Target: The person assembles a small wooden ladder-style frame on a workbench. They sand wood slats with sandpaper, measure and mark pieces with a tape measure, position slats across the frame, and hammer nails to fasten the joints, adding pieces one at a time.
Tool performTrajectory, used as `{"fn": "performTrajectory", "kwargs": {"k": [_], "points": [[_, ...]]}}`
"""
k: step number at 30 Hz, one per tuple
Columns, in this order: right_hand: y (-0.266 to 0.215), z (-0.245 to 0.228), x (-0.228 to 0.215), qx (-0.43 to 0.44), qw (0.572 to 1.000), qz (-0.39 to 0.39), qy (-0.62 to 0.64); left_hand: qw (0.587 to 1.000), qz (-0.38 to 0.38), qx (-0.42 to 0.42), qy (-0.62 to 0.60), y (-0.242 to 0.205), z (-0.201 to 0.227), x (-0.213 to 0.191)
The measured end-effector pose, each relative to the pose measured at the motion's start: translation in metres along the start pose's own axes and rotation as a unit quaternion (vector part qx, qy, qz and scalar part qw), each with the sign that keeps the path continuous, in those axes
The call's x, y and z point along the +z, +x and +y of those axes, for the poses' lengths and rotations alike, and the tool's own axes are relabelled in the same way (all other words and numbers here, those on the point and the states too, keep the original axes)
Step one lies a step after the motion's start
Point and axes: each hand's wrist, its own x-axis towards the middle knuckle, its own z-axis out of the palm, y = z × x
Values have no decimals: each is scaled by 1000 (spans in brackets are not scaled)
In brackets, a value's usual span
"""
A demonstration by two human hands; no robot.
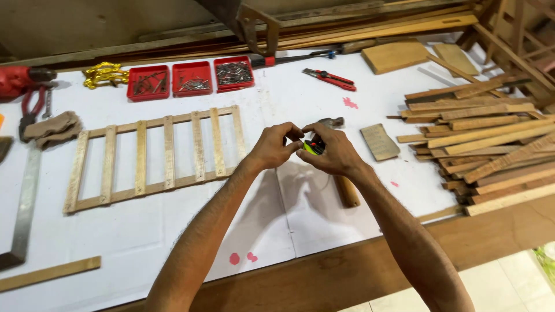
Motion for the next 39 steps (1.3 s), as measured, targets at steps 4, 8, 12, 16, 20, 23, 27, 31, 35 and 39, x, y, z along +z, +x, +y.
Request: {"fn": "performTrajectory", "kwargs": {"k": [4,8,12,16,20,23,27,31,35,39], "points": [[-33,31,-35,31,998,56,24,999,-49,-3,12,29,43,47],[-63,69,-53,129,990,52,-35,994,-94,28,45,55,42,104],[-88,95,-66,149,987,23,-61,989,-134,31,47,68,45,142],[-106,134,-60,112,990,27,-84,985,-155,48,60,75,44,168],[-107,144,-60,98,992,36,-76,984,-171,14,53,75,49,168],[-98,142,-61,69,994,50,-64,986,-163,27,29,71,42,156],[-75,117,-54,60,992,94,-66,991,-123,32,47,60,44,116],[-41,76,-38,43,995,79,-51,993,-44,90,54,34,30,63],[-6,33,-8,-8,998,48,37,986,33,110,117,0,19,8],[24,-18,25,17,997,-35,63,987,68,39,137,-38,17,-50]]}}
